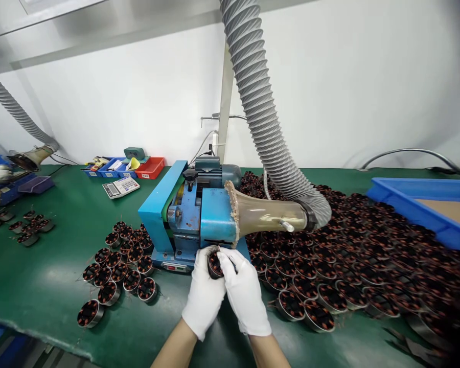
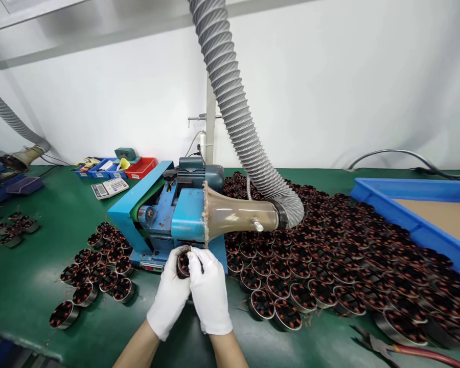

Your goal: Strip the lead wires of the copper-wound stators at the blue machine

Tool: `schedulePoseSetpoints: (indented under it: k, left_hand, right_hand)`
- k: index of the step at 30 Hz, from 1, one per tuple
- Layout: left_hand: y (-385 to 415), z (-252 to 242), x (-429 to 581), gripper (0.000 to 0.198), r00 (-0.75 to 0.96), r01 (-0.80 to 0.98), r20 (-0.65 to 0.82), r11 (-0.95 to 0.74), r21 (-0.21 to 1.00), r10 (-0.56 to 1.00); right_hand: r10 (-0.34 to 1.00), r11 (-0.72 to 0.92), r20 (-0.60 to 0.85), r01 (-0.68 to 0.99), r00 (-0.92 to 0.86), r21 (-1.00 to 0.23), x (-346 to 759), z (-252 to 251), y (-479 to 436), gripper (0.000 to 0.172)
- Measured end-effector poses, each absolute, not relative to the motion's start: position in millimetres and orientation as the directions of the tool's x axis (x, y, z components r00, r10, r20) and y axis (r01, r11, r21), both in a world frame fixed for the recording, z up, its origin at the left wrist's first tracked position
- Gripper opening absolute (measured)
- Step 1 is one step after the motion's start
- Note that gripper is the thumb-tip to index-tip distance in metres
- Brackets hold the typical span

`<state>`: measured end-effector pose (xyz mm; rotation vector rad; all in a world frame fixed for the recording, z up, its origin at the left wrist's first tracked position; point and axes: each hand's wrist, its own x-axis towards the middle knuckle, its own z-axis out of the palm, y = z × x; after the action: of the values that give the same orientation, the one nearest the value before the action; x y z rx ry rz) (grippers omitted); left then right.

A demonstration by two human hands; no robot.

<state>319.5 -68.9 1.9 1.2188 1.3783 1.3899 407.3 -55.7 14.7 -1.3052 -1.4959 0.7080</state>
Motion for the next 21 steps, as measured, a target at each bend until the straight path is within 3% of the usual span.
schedulePoseSetpoints:
  k: [8, 14, 21]
  left_hand:
    - [-75, 1, 320, 0.032, -0.2, 0.041, 0.058, -0.051, 0.998, 0.978]
    - [-100, -8, 313, 0.033, -0.148, 0.074, 0.173, -0.163, 0.984, 0.974]
    - [-70, -7, 317, 0.031, -0.179, 0.072, 0.094, -0.082, 0.994, 0.979]
  right_hand:
    - [0.944, 0.282, 0.326, 0.378, 0.056, -0.882, 409, 15, -62, 0.026]
    - [0.849, 0.432, 0.521, 0.446, 0.092, -0.784, 410, 0, -86, 0.018]
    - [0.924, 0.316, 0.377, 0.429, 0.062, -0.846, 408, 7, -58, 0.024]
